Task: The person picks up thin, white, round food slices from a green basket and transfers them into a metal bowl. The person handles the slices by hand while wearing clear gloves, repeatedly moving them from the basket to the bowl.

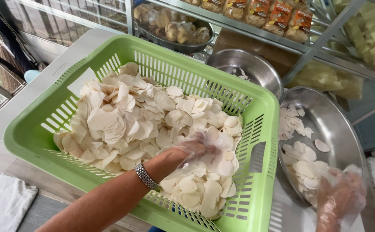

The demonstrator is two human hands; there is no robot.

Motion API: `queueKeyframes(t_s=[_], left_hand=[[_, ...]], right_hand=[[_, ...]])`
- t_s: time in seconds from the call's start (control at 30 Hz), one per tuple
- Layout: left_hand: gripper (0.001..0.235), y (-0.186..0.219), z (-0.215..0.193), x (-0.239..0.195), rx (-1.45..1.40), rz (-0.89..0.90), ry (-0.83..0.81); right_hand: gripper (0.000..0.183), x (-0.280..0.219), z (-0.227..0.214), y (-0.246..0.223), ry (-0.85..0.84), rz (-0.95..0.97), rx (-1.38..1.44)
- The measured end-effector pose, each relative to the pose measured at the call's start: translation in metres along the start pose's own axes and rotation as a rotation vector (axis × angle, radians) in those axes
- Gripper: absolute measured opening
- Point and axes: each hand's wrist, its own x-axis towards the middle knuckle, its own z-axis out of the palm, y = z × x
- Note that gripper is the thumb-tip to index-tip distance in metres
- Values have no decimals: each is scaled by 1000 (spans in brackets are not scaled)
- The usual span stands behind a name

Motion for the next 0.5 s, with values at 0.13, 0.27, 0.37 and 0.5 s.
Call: queueKeyframes(t_s=[0.13, 0.27, 0.37, 0.5], left_hand=[[31, -24, 4, 30, -80, 172, 48], [33, -24, -6, 19, 129, 358, -49], [28, -12, 0, 11, -88, 156, 14], [21, -29, -2, 24, 8, 428, -84]], right_hand=[[15, -25, -77, -26, 526, -249, 273], [7, -45, -165, -59, 374, -344, 712], [16, -76, -216, -104, 89, -702, 1167], [32, -85, -187, -145, -318, -670, 1046]])
